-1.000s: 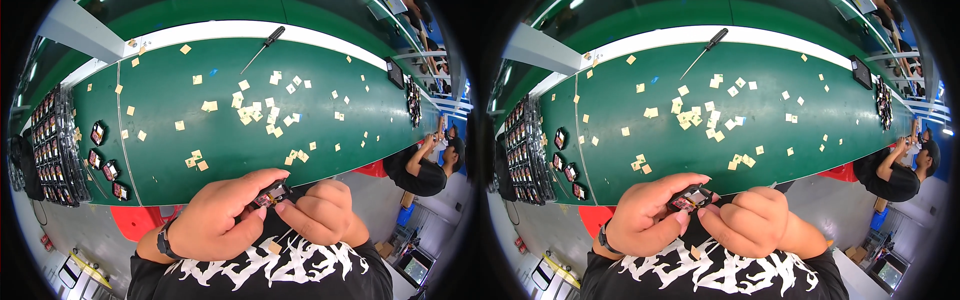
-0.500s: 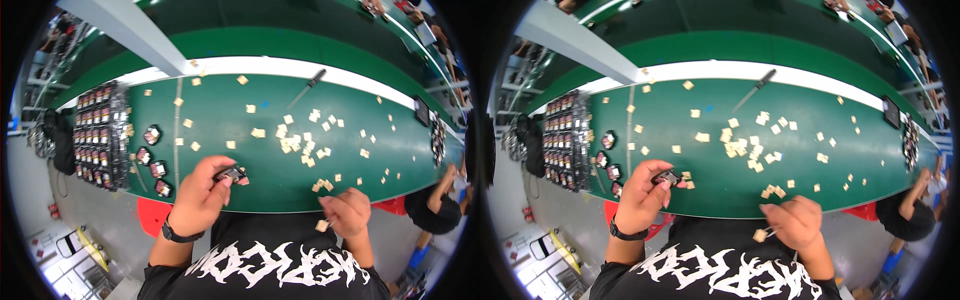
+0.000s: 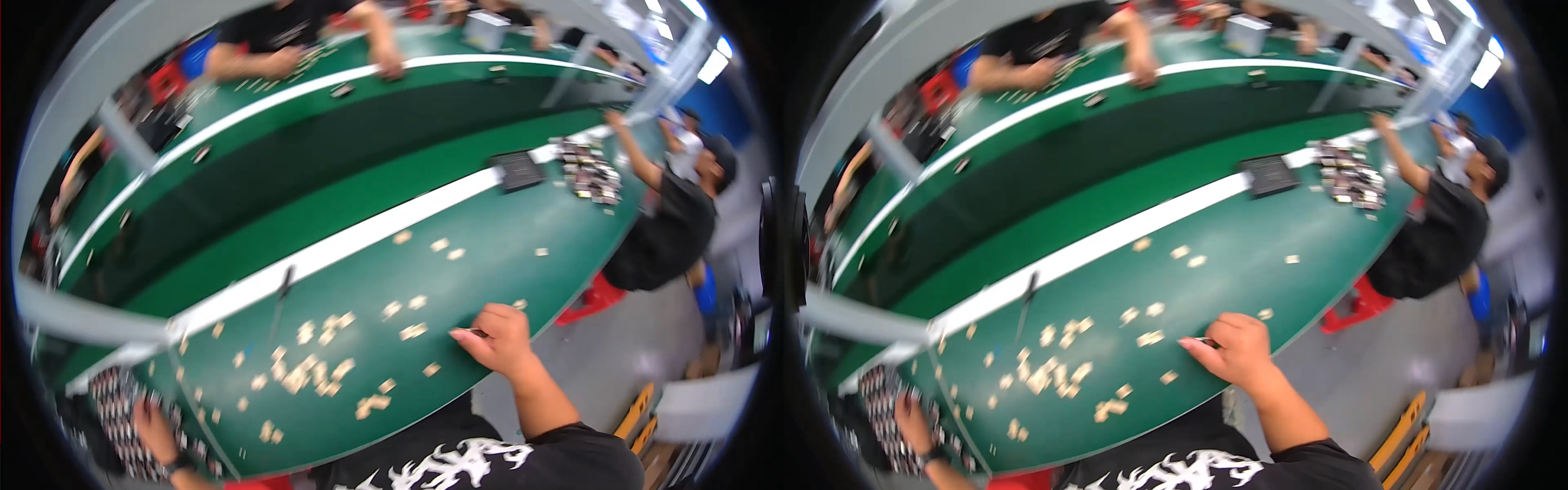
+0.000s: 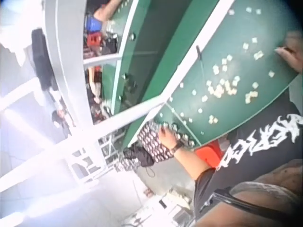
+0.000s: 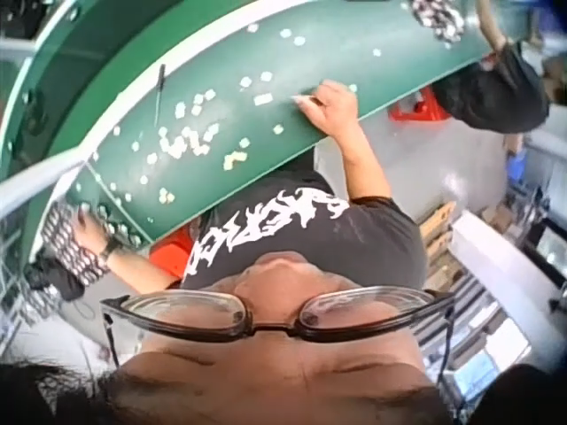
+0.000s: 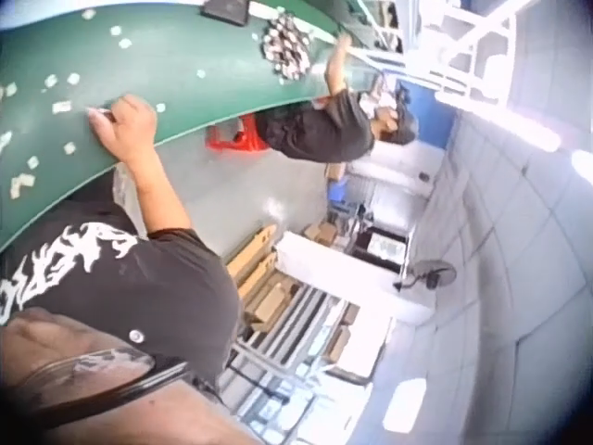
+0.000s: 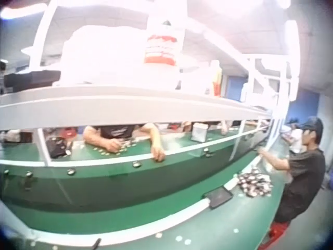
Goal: Applying small stickers and assembling electronic sensor modules at a factory workbench.
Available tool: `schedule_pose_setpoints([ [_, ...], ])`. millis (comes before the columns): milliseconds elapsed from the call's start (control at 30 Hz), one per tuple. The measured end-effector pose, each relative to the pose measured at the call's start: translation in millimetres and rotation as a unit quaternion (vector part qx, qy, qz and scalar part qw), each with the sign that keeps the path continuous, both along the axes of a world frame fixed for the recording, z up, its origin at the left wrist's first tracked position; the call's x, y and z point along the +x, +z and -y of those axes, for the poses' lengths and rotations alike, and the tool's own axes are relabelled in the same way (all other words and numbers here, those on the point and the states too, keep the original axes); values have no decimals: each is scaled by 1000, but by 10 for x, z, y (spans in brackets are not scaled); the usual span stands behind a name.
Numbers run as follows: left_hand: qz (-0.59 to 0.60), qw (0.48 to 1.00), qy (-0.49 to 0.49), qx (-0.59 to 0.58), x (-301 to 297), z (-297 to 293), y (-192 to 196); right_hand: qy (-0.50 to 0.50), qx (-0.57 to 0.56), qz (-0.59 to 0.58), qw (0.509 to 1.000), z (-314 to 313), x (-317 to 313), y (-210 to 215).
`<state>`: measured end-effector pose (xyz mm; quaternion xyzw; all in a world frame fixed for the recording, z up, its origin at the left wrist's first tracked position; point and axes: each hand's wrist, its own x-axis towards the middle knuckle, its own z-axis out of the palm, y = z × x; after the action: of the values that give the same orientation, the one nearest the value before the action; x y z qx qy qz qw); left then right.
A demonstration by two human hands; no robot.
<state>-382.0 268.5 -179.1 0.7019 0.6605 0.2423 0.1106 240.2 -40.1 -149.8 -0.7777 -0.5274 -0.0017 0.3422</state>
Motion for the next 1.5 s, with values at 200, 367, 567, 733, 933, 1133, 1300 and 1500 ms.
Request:
schedule_pose_setpoints([
  [200,-62,993,-9,-96,1056,-59,401,-355,11,-131,926,753,1194,-55],
  [367,-189,978,7,-83,976,-112,306,-421,56,-82,902,901,2246,-235],
  [567,-233,968,-25,86,1137,129,261,-579,-47,25,813,663,3243,-342],
  [733,-162,978,-24,126,1555,590,584,-602,-75,-55,793,610,3561,-251],
  [933,-187,969,-46,154,1835,816,617,-584,-63,-42,808,557,3658,-337],
  [1133,-83,982,-117,121,2379,1044,801,-554,3,-28,832,829,3692,-432],
  [1300,354,912,-70,-193,3074,1432,747,-414,195,-104,883,970,2946,-517],
  [1500,602,532,-157,-575,3965,2069,672,-24,61,-309,949,418,103,256],
])
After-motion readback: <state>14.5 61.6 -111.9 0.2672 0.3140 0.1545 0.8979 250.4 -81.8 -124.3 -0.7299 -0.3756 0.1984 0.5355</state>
